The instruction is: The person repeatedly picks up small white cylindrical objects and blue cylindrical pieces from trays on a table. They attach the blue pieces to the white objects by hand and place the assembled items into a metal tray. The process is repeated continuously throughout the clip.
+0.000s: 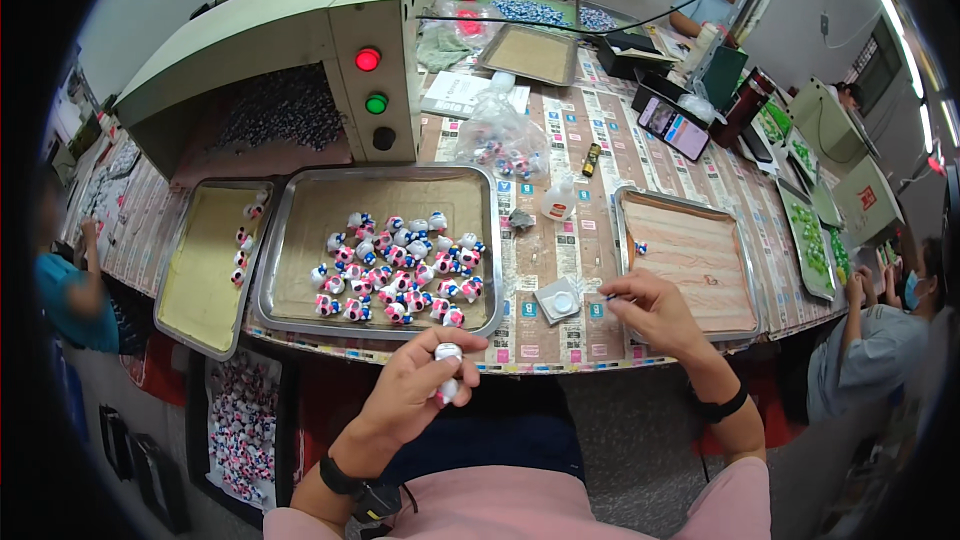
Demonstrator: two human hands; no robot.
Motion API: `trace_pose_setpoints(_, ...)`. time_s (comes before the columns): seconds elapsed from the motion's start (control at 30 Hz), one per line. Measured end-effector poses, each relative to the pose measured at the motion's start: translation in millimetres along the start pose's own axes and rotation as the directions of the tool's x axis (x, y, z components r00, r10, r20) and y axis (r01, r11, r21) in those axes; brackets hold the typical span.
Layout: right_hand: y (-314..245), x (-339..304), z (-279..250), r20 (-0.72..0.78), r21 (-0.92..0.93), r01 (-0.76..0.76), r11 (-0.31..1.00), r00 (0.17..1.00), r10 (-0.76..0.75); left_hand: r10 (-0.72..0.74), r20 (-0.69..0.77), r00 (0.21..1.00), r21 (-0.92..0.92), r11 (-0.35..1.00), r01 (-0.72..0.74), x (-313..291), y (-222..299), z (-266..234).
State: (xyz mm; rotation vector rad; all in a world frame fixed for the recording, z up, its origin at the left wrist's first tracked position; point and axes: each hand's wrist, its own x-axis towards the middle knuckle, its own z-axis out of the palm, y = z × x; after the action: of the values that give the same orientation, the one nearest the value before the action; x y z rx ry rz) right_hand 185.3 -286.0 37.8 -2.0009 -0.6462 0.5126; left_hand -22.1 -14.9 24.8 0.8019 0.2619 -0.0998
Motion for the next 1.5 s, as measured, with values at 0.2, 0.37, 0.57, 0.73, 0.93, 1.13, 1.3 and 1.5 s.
trace_pose_setpoints(0.2,-7,10,28,-0.006,-0.061,0.086,0.994,0.996,-0.087,-0.089,0.038,0.995,-0.381,0.919,0.097,-3,-17,7)
trace_pose_setpoints(0.37,-7,18,37,0.017,-0.322,0.279,0.905,0.957,-0.289,-0.197,-0.017,0.980,-0.411,0.895,0.173,-3,-24,8)
trace_pose_setpoints(0.57,-11,25,48,0.026,-0.431,0.332,0.839,0.934,-0.356,-0.175,0.035,0.984,-0.449,0.877,0.172,-6,-44,-2)
trace_pose_setpoints(0.73,-11,25,49,0.065,-0.527,0.364,0.768,0.918,-0.391,-0.154,0.060,0.986,-0.458,0.874,0.164,-6,-46,-3)
trace_pose_setpoints(0.93,-8,25,50,0.052,-0.511,0.381,0.771,0.909,-0.414,-0.168,0.084,0.982,-0.446,0.875,0.188,-5,-51,-2)
trace_pose_setpoints(1.13,-10,21,49,0.029,-0.486,0.380,0.787,0.907,-0.421,-0.170,0.135,0.976,-0.466,0.859,0.214,-3,-47,0)
trace_pose_setpoints(1.3,-27,4,47,0.010,-0.257,0.283,0.924,0.957,-0.290,-0.193,0.087,0.977,-0.437,0.874,0.212,-3,-50,4)
trace_pose_setpoints(1.5,-47,-25,57,0.068,0.088,0.157,0.984,0.984,-0.163,-0.171,0.136,0.976,-0.479,0.851,0.216,-1,-57,1)
